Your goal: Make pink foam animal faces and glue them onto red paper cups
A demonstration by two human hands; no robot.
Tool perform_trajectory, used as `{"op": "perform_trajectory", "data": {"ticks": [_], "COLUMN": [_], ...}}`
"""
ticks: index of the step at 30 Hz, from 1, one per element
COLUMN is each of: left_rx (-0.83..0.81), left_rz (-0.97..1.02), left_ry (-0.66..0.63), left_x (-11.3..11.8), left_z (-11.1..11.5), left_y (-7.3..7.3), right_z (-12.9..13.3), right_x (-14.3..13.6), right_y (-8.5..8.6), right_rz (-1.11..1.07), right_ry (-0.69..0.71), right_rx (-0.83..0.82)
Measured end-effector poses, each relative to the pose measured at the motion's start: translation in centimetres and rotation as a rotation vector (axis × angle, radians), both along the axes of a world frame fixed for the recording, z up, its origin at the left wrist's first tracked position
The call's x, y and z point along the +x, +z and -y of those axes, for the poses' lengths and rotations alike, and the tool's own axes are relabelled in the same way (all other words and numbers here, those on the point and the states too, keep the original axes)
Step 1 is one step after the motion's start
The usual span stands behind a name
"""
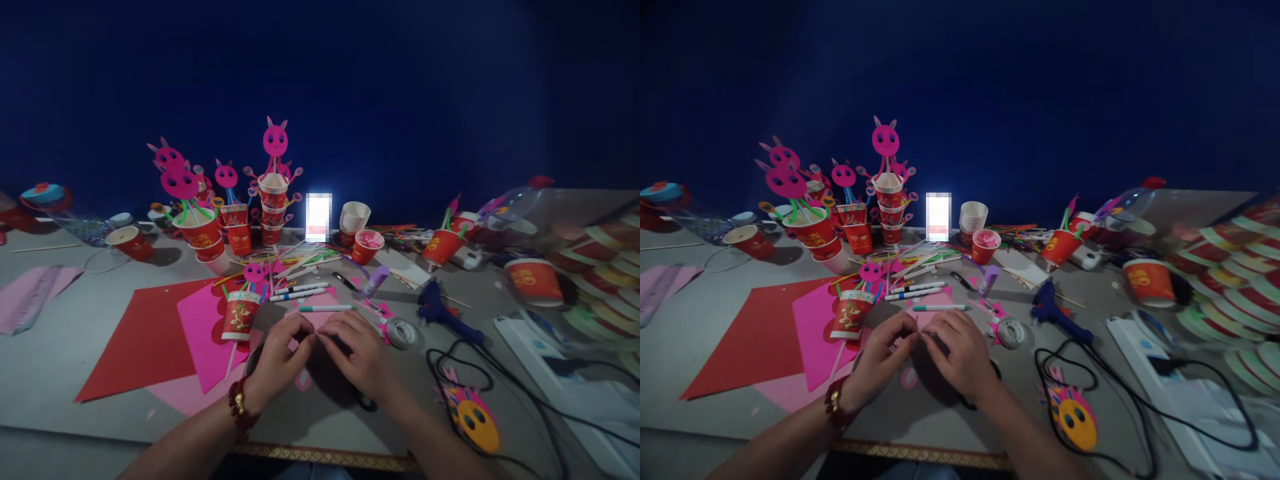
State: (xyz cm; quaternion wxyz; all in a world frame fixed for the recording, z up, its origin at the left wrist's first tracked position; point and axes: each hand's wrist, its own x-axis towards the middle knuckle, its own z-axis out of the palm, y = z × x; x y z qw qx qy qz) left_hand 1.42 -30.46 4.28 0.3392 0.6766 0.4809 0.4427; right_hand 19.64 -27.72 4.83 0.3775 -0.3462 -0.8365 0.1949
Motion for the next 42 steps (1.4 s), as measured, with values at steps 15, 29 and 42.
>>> {"op": "perform_trajectory", "data": {"ticks": [15,29,42], "left_rx": [0.052,-0.257,-0.705], "left_rz": [-0.078,0.330,0.824], "left_ry": [-0.044,-0.062,-0.058], "left_x": [0.0,-0.1,0.1], "left_z": [0.1,0.0,-0.4], "left_y": [-0.2,-0.2,0.3], "right_z": [-0.2,-1.9,-0.6], "right_x": [0.4,1.5,1.0], "right_y": [0.2,-0.5,0.3], "right_rz": [0.088,0.165,-0.088], "right_ry": [0.027,-0.340,0.056], "right_rx": [0.040,-0.044,-0.018]}}
